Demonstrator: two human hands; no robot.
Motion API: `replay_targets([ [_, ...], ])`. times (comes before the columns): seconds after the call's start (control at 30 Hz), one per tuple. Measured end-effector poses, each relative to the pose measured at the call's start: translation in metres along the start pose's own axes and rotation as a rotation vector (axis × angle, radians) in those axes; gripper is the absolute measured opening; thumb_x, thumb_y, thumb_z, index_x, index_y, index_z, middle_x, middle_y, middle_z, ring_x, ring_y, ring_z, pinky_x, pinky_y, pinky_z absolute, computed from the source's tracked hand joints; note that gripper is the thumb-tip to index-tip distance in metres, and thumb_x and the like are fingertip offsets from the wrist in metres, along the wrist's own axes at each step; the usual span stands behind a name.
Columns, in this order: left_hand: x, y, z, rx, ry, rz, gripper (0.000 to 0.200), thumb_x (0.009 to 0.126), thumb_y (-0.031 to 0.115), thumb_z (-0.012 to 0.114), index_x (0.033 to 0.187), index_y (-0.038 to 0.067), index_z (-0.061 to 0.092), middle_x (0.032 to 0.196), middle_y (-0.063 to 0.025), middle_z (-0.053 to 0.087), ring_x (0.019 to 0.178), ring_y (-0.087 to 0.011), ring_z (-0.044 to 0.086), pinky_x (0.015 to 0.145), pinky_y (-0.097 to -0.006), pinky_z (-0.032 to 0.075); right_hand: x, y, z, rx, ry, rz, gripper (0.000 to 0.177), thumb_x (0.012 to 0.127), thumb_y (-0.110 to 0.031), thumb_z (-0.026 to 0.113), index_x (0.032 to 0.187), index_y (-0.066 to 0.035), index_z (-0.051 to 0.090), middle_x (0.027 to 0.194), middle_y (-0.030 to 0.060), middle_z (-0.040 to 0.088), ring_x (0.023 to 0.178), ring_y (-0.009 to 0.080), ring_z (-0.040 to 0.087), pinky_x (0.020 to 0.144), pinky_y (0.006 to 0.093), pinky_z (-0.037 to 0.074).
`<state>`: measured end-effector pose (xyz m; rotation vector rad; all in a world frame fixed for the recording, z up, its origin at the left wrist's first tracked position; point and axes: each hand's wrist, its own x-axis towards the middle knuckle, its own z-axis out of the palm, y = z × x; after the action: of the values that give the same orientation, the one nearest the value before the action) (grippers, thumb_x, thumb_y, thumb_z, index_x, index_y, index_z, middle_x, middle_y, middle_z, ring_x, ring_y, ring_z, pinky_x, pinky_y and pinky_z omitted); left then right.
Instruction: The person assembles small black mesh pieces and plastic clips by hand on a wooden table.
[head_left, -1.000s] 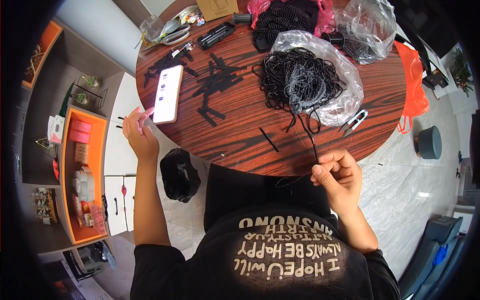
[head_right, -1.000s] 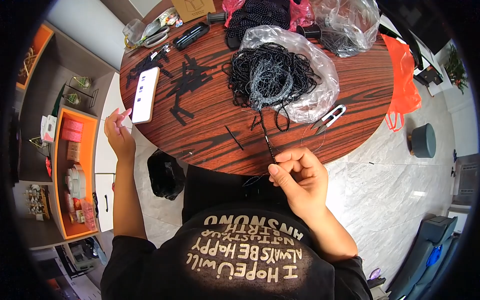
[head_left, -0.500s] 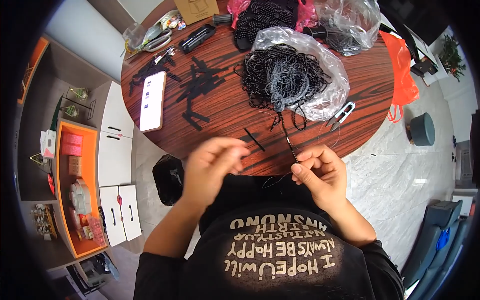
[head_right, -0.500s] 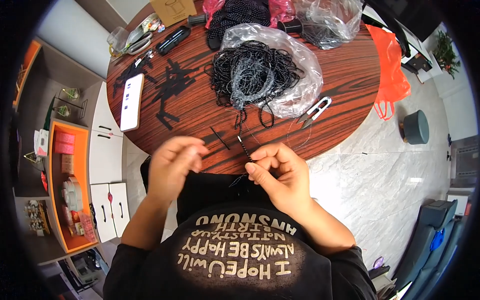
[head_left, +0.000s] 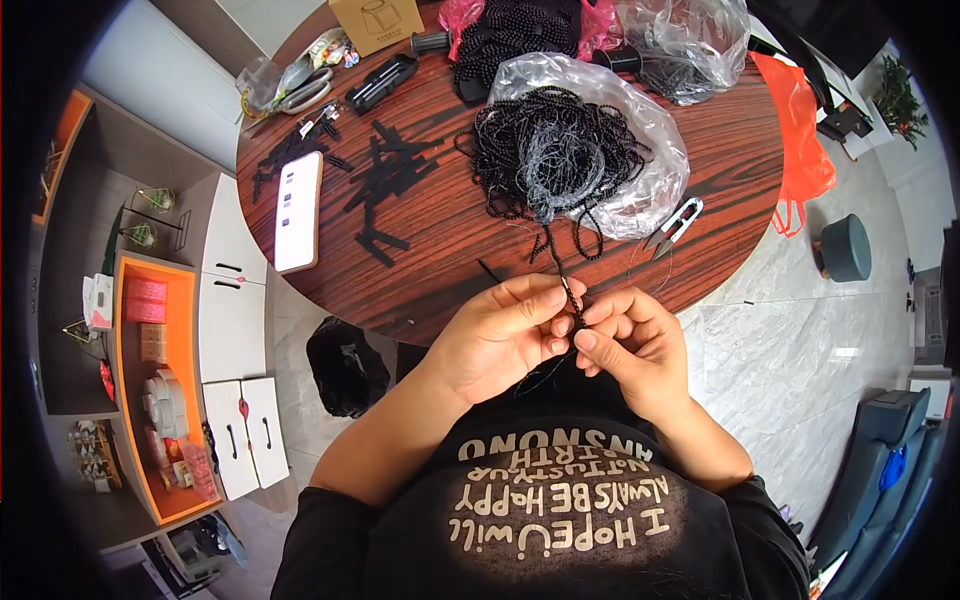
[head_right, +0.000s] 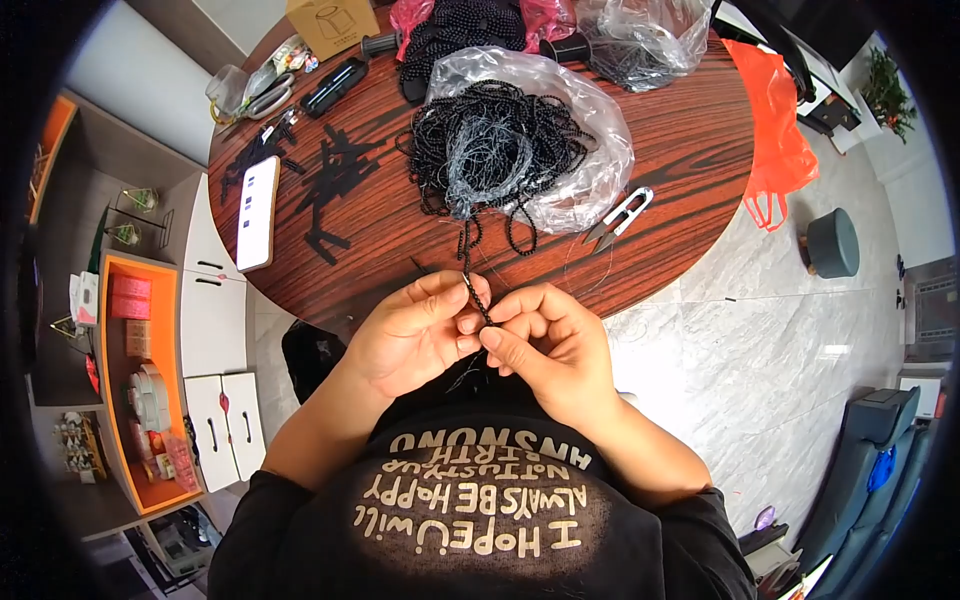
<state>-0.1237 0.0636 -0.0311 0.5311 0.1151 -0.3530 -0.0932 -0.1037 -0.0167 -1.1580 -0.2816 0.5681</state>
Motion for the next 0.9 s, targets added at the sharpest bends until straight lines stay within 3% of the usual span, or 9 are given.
replay_targets([
  [0.43,0.031,0.004,0.013,-0.095,-0.050,-0.038,0.013,0.087,0.007,0.048,0.096,0.005,0.057,0.099,-0.0065,0.053,0.070,-0.0099,0.046,0.061,-0.0228,0.039,0.012,-0.010,-0.012,0.002,0.042,-0.058,0.018,0.081,0.004,0.059,0.097,0.003,0.052,0.070,0.0047,0.057,0.059,0.0072,0.052,0.056,0.0152,0.044],
  [0.6,0.056,0.003,0.027,-0.169,-0.047,-0.041,0.009,0.086,0.005,0.049,0.091,0.004,0.056,0.084,-0.0058,0.055,0.070,-0.0091,0.047,0.061,-0.0228,0.038,0.022,-0.020,-0.030,-0.049,0.082,-0.106,0.018,0.080,0.006,0.059,0.096,0.002,0.053,0.070,0.0063,0.058,0.060,0.0092,0.056,0.056,0.0162,0.046],
  [0.77,0.095,0.000,0.040,-0.160,0.014,-0.008,0.007,0.086,0.005,0.051,0.091,0.004,0.056,0.088,-0.0077,0.057,0.070,-0.0095,0.047,0.061,-0.0232,0.038,0.039,-0.036,-0.065,-0.097,0.104,-0.117,0.017,0.080,0.006,0.059,0.095,0.002,0.053,0.070,0.0058,0.058,0.060,0.0093,0.055,0.056,0.0162,0.045],
  [0.9,0.108,-0.004,0.038,0.001,-0.004,0.113,0.011,0.088,0.007,0.050,0.098,0.006,0.056,0.102,-0.0091,0.055,0.073,-0.0107,0.049,0.063,-0.0234,0.041,0.044,-0.045,-0.077,-0.166,0.094,-0.105,0.017,0.079,0.006,0.059,0.095,0.002,0.054,0.070,0.0053,0.057,0.060,0.0094,0.054,0.057,0.0162,0.045],
])
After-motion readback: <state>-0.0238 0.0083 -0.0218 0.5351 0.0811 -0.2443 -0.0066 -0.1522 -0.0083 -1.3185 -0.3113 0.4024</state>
